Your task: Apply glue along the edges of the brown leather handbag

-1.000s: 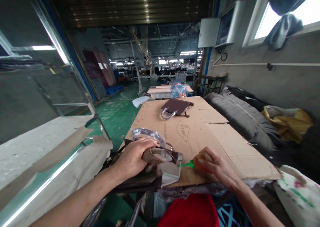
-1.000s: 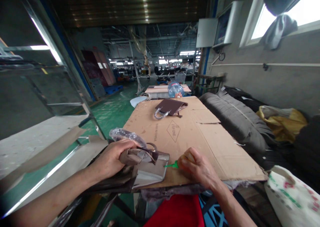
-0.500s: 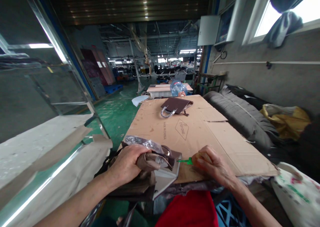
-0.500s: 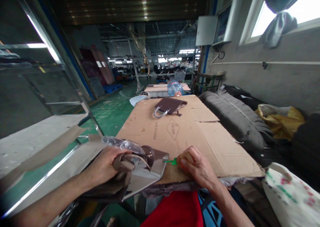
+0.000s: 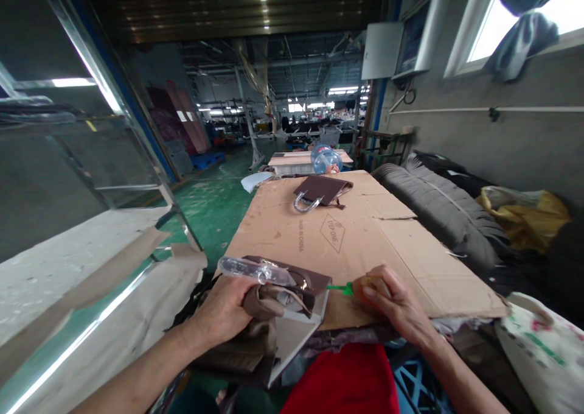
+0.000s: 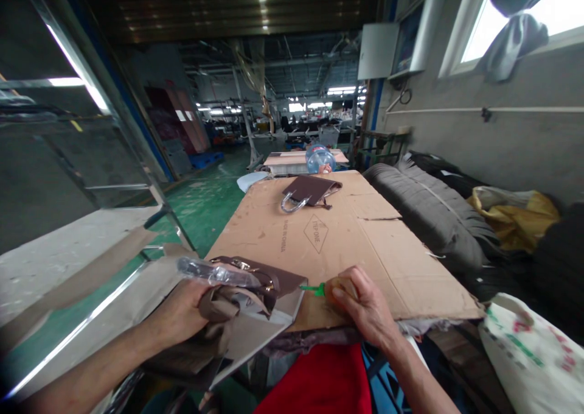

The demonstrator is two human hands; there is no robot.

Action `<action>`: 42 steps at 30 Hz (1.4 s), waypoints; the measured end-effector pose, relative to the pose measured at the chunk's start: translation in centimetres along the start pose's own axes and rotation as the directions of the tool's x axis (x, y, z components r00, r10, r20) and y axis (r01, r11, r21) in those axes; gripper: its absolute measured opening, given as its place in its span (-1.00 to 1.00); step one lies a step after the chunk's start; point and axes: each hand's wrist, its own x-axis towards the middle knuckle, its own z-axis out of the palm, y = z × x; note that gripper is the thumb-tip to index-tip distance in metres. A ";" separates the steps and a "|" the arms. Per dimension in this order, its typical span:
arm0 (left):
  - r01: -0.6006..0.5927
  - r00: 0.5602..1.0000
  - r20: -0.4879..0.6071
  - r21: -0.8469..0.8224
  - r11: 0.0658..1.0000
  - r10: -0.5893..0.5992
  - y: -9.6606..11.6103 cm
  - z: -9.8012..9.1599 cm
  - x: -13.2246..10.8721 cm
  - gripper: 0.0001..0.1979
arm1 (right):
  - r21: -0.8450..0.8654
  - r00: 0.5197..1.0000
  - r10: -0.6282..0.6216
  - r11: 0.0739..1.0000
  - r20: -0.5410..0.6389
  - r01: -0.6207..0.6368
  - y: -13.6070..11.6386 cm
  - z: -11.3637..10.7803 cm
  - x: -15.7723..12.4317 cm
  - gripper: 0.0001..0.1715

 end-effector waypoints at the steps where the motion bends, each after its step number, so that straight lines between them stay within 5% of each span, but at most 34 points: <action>1: -0.005 1.000 0.006 -0.001 1.000 0.005 0.0 0.0 0.0 -0.82 | -0.019 1.000 -0.001 1.000 -0.015 0.001 0.2 0.0 0.1 -0.56; 10: -0.055 0.998 0.001 -0.110 0.992 0.056 0.0 -0.3 -0.4 -0.78 | 0.011 1.000 0.010 1.000 -0.018 -0.010 0.0 -0.2 -0.7 -0.56; 17: -0.013 1.000 -0.001 -0.157 0.988 0.013 -0.4 0.2 -1.2 -0.61 | 0.046 0.988 0.008 0.999 0.154 -0.015 -1.1 0.4 -2.3 -0.58; 21: -0.001 1.000 0.006 -0.125 0.992 0.002 -0.8 0.5 -1.6 -0.59 | 0.009 0.999 -0.048 0.999 0.010 0.048 -0.8 0.8 -3.0 -0.67; 28: -0.011 1.000 -0.030 -0.135 0.991 0.007 -0.9 0.9 -1.8 -0.58 | -0.023 0.990 -0.133 0.991 -0.047 0.133 -0.7 1.6 -3.7 -0.79; 32: 0.007 0.999 -0.035 -0.177 0.984 -0.014 -0.7 0.9 -1.9 -0.57 | 0.030 0.995 -0.084 0.996 0.047 0.082 -0.4 1.6 -3.6 -0.79; 36: 0.003 1.000 -0.024 -0.165 0.986 -0.007 -0.3 0.7 -2.0 -0.60 | -0.075 0.983 -0.164 0.985 -0.088 0.158 -0.3 1.5 -3.4 -0.81; 40: -0.011 1.000 -0.026 -0.168 0.986 0.006 0.1 0.6 -1.9 -0.64 | -0.041 0.993 -0.119 0.992 0.023 0.120 -0.8 1.6 -3.4 -0.81; 42: -0.024 0.999 -0.035 -0.162 0.986 0.019 0.2 0.5 -1.9 -0.66 | -0.073 0.991 -0.136 0.988 -0.017 0.135 -1.0 1.6 -3.4 -0.82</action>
